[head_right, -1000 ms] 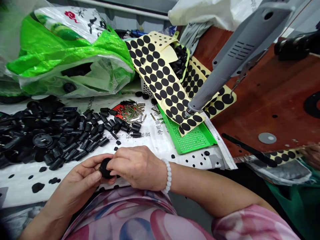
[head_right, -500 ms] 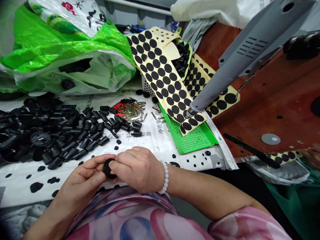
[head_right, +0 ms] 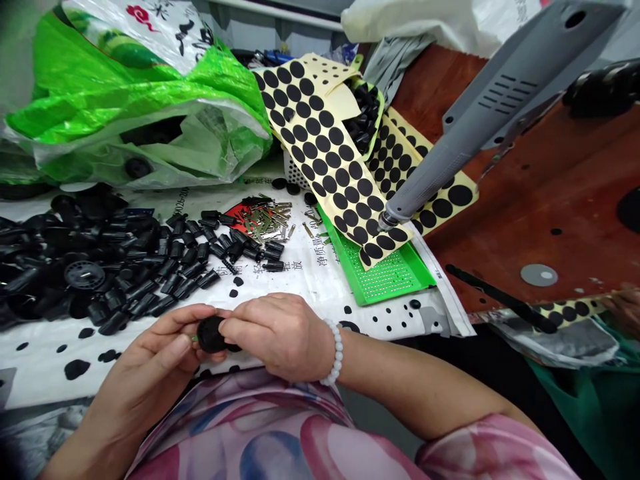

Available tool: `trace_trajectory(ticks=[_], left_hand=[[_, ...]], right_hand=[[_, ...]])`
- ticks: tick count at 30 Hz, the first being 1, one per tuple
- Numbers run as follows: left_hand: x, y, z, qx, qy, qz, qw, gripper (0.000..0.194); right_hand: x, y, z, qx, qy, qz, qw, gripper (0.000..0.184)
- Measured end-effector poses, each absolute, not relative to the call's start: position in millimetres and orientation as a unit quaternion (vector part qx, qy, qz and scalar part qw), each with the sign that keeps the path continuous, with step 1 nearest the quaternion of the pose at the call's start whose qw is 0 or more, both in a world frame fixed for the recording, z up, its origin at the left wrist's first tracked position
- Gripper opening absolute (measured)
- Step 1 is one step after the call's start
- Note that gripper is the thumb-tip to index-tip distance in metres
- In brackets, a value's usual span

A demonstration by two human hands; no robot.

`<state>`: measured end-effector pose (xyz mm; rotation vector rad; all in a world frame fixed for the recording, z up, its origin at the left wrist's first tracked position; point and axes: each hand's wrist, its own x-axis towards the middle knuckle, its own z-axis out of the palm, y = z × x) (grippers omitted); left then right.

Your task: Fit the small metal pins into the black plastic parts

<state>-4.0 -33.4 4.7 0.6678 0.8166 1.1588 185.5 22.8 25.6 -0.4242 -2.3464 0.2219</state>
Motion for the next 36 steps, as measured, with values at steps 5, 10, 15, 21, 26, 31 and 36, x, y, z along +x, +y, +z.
trace_trajectory(ticks=[5,10,15,21,26,31,36], left_hand=[[-4,-33,3,0.282,0.422,0.480,0.715,0.027],[-9,-35,2,0.388,0.469,0.396,0.688,0.023],[-8,-33,6,0.462,0.490,0.386,0.630,0.018],[-6,-29,8,0.490,0.525,0.411,0.562,0.017],[-5,-29,5,0.547,0.538,0.447,0.460,0.020],[-8,-27,-1,0.636,0.515,0.448,0.359,0.025],[-11,-24,-9,0.729,0.460,0.448,0.238,0.026]], right_hand=[[187,23,26,-0.154,-0.916,0.089,0.361,0.026],[188,26,21,-0.124,-0.919,0.100,0.361,0.022],[187,29,27,-0.119,-0.908,0.171,0.363,0.023],[182,21,31,-0.240,-0.860,0.250,0.375,0.060],[179,19,29,-0.247,-0.891,0.186,0.333,0.040],[179,27,27,-0.176,-0.920,0.159,0.311,0.033],[179,31,25,-0.132,-0.932,0.180,0.287,0.035]])
